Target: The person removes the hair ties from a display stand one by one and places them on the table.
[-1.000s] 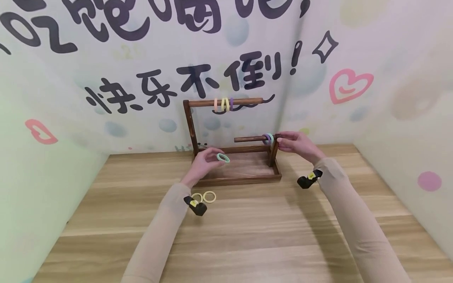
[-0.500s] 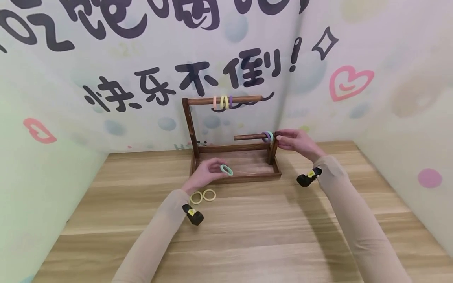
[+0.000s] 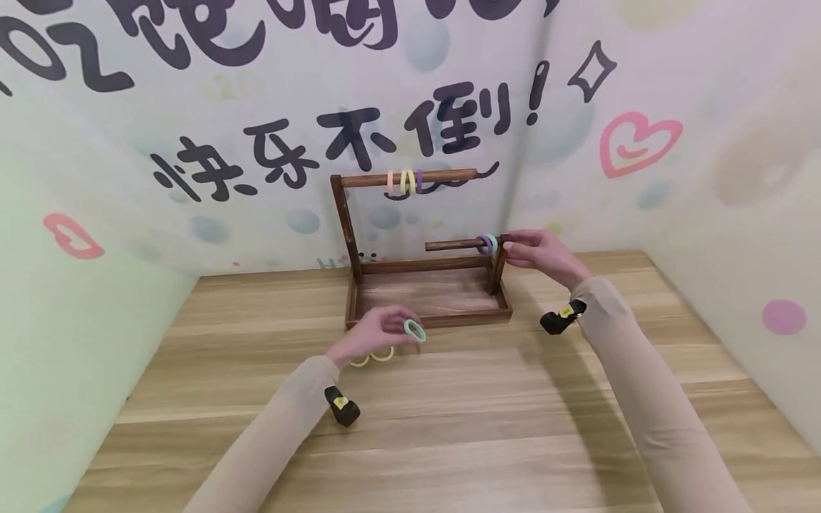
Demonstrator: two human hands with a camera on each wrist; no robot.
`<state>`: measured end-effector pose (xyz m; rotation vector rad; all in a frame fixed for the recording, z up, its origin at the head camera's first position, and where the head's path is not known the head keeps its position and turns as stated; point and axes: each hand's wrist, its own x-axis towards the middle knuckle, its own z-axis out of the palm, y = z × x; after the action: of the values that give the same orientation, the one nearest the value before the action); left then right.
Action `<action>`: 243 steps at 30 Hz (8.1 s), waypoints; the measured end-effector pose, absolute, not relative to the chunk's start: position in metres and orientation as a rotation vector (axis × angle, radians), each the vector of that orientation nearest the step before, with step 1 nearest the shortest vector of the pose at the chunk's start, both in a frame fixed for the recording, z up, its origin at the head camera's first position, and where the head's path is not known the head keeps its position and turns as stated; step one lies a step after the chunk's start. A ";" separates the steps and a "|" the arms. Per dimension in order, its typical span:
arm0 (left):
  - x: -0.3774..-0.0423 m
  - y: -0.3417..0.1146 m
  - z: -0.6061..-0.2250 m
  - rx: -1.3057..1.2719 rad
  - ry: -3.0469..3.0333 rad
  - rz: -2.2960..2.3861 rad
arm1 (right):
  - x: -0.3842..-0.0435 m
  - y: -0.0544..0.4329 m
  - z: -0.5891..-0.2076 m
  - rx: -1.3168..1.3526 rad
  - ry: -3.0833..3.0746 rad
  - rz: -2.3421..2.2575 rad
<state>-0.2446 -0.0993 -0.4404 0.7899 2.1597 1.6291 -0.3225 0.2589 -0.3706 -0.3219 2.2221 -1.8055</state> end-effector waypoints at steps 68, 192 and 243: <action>-0.251 -0.104 -0.413 0.971 2.387 1.506 | -0.322 0.258 -0.370 -0.335 2.244 -1.798; -0.315 0.009 -0.372 0.644 3.037 1.454 | -0.322 0.259 -0.372 -0.328 2.259 -1.782; -0.293 -0.068 -0.391 0.555 2.449 1.993 | -0.321 0.260 -0.372 -0.343 2.241 -1.780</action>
<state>-0.2930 -0.0676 -0.3914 0.5551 2.4494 1.9927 -0.3207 0.2600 -0.3719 -0.3427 2.2406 -1.7803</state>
